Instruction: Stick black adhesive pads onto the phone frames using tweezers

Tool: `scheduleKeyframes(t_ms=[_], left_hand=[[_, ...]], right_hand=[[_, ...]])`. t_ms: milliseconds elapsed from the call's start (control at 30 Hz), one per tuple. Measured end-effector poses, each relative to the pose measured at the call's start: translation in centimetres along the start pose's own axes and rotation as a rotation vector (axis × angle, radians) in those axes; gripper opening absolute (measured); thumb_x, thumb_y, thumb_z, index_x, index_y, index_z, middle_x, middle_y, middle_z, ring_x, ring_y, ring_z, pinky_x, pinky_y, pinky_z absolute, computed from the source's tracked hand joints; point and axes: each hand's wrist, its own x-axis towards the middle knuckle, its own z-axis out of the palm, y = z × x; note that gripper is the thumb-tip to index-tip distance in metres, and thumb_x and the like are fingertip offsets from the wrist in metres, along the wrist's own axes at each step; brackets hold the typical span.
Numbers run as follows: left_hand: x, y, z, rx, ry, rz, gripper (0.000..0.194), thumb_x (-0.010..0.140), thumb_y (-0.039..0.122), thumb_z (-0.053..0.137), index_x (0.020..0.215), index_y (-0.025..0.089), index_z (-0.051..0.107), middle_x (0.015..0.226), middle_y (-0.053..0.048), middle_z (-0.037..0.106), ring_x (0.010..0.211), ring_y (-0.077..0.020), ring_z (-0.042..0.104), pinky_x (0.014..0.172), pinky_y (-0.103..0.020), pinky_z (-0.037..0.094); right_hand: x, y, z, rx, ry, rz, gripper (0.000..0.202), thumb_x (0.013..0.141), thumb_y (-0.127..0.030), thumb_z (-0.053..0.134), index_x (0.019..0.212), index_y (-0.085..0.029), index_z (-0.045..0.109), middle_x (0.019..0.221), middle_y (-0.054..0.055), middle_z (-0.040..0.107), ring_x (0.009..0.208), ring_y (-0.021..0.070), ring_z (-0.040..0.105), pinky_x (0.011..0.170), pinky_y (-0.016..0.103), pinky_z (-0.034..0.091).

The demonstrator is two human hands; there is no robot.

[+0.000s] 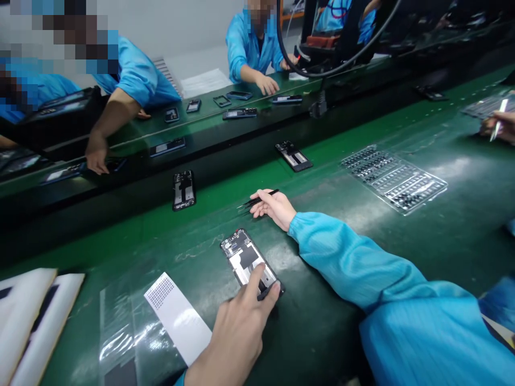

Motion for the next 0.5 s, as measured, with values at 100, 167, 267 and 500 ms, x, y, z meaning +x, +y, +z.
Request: scheduleKeyframes(t_ms=[100, 167, 267, 500], left_hand=[[0.1, -0.4, 0.5, -0.007, 0.07, -0.008, 0.081, 0.075, -0.007, 0.047, 0.142, 0.039, 0.049, 0.165, -0.014, 0.016, 0.095, -0.0269, 0.073, 0.062, -0.037, 0.063], [0.0, -0.5, 1.0, 0.019, 0.112, -0.033, 0.082, 0.078, -0.007, 0.045, 0.145, 0.041, 0.044, 0.166, -0.012, 0.013, 0.09, -0.0246, 0.074, 0.059, -0.035, 0.062], [-1.0, -0.5, 1.5, 0.06, 0.19, -0.053, 0.074, 0.085, -0.003, 0.044, 0.151, 0.032, 0.037, 0.164, -0.012, 0.021, 0.081, -0.0223, 0.074, 0.054, -0.034, 0.061], [-10.3, -5.8, 0.9, -0.19, 0.731, -0.311, 0.038, 0.1, 0.021, 0.043, 0.138, 0.026, 0.048, 0.131, -0.002, 0.065, 0.112, -0.0139, 0.066, 0.089, -0.019, 0.053]], right_hand=[[0.4, -0.7, -0.5, -0.087, -0.002, 0.052, 0.034, 0.095, -0.047, 0.05, 0.092, -0.015, 0.063, 0.063, 0.005, 0.071, 0.056, 0.0145, 0.068, 0.058, 0.024, 0.053], [0.7, -1.8, -0.9, -0.18, -0.024, 0.092, 0.034, 0.099, -0.041, 0.04, 0.095, -0.015, 0.062, 0.07, 0.006, 0.072, 0.063, 0.0154, 0.07, 0.062, 0.026, 0.055], [0.5, -3.4, -1.1, -0.392, -0.089, 0.156, 0.035, 0.101, -0.038, 0.036, 0.098, -0.014, 0.062, 0.082, 0.007, 0.074, 0.064, 0.0149, 0.069, 0.06, 0.028, 0.054], [-7.7, -2.7, 3.1, -1.166, -0.183, 0.192, 0.023, 0.084, -0.038, 0.065, 0.081, -0.016, 0.063, 0.077, 0.014, 0.073, 0.07, 0.0276, 0.069, 0.062, 0.032, 0.047]])
